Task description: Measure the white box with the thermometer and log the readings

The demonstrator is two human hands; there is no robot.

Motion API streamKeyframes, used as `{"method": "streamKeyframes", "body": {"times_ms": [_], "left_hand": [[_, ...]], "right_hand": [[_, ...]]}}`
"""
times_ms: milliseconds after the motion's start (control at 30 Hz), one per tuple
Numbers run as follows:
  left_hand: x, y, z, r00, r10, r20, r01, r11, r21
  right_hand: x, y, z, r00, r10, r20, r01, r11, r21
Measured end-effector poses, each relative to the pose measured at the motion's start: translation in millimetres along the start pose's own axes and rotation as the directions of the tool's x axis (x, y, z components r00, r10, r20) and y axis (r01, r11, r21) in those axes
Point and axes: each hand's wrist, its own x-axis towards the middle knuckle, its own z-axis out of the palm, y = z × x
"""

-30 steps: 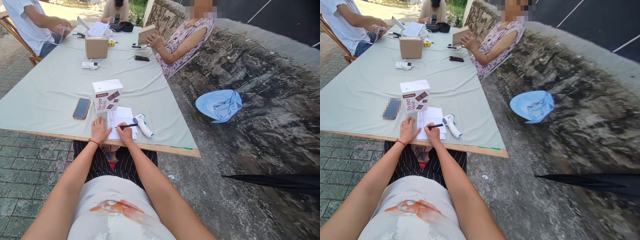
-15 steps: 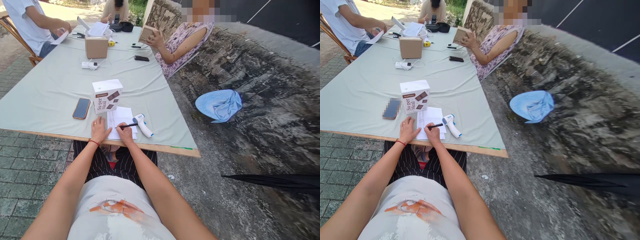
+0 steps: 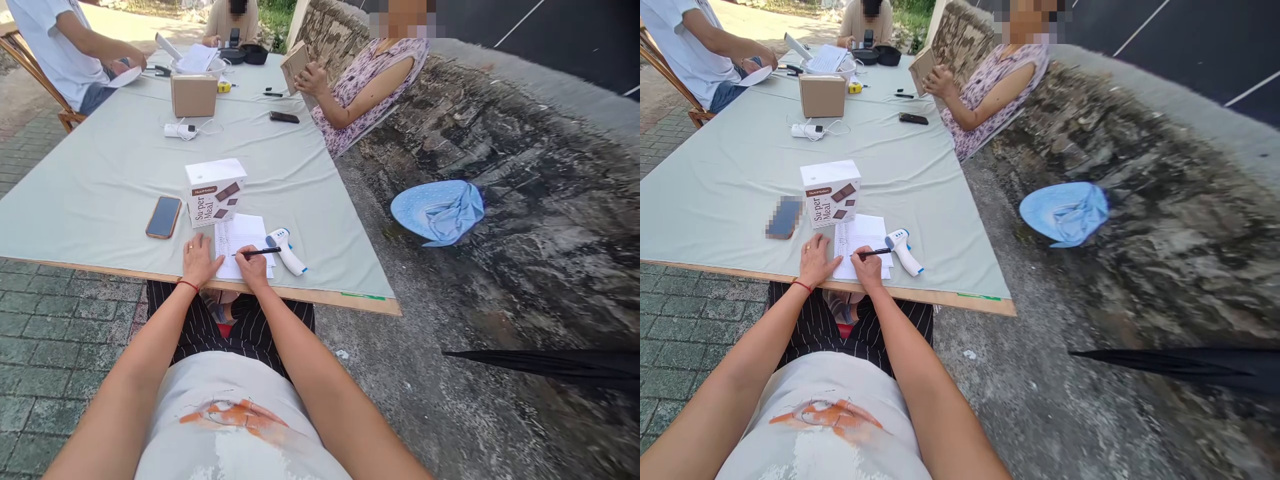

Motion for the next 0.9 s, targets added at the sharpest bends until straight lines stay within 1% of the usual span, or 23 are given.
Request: {"method": "streamKeyframes", "body": {"times_ms": [100, 333, 533, 900], "left_hand": [[0.0, -0.1, 0.1, 1.000, 0.001, -0.002, -0.001, 1.000, -0.001], [0.2, -0.1, -0.3, 1.000, 0.000, 0.000, 0.000, 1.000, -0.019], [0.0, 1.4, -2.4, 1.000, -0.011, 0.016, 0.011, 1.000, -0.002], [0.0, 1.4, -2.4, 1.000, -0.009, 0.012, 0.009, 1.000, -0.008]], "right_hand": [[-0.1, 0.9, -0.3, 1.000, 0.006, -0.013, -0.006, 1.000, -0.005], [0.1, 1.5, 0.1, 1.000, 0.008, 0.002, -0.008, 1.000, -0.027], [-0.5, -2.0, -0.5, 1.000, 0.020, 0.000, -0.020, 0.999, -0.026], [0.1, -0.9, -0.5, 1.000, 0.010, 0.006, -0.010, 1.000, -0.030]]}}
